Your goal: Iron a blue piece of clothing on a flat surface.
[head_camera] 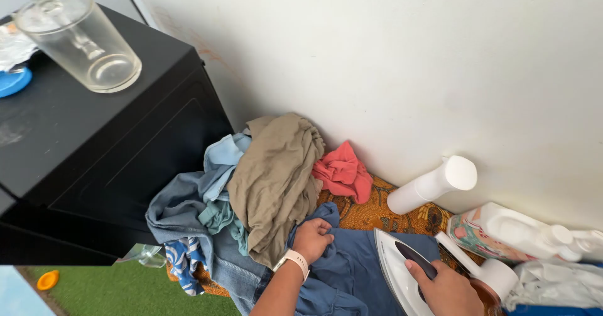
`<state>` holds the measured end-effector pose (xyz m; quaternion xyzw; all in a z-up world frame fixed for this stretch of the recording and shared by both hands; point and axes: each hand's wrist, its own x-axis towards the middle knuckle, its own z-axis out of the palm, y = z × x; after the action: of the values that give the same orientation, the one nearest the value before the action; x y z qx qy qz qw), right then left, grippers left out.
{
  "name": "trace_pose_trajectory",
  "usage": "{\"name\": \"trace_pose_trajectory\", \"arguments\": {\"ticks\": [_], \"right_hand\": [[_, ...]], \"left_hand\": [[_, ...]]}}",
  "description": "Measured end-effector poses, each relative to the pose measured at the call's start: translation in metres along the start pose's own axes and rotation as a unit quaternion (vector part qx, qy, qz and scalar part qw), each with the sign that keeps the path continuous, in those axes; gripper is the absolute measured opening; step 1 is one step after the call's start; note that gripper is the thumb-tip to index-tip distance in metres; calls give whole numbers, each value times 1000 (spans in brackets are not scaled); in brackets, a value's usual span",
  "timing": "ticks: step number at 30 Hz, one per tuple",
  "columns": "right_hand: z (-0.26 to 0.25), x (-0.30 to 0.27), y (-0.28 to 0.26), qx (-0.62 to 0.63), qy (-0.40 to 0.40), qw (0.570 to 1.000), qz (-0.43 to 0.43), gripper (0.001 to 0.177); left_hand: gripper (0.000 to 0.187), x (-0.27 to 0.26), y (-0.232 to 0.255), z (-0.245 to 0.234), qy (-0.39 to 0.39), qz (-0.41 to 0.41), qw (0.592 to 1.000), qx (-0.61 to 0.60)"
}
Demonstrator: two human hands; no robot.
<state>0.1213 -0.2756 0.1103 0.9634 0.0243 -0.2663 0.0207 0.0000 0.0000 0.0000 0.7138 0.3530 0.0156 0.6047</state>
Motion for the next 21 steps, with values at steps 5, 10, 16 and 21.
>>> {"name": "trace_pose_trajectory", "arguments": {"ticks": [5, 10, 16, 21], "right_hand": [[-14, -8, -11, 5, 56, 997, -45, 80], [-43, -33, -33, 20, 76, 996, -42, 71], [-43, -40, -24, 65, 89, 993, -31, 73], [-31, -43, 6, 72, 50, 996, 33, 73]], "left_hand": [[34, 7, -3, 3, 5, -2, 1000, 3], [34, 19, -15, 6, -5, 0, 999, -37], [32, 25, -22, 8, 4, 48, 998, -45], [33, 21, -13, 8, 11, -18, 1000, -15]]}}
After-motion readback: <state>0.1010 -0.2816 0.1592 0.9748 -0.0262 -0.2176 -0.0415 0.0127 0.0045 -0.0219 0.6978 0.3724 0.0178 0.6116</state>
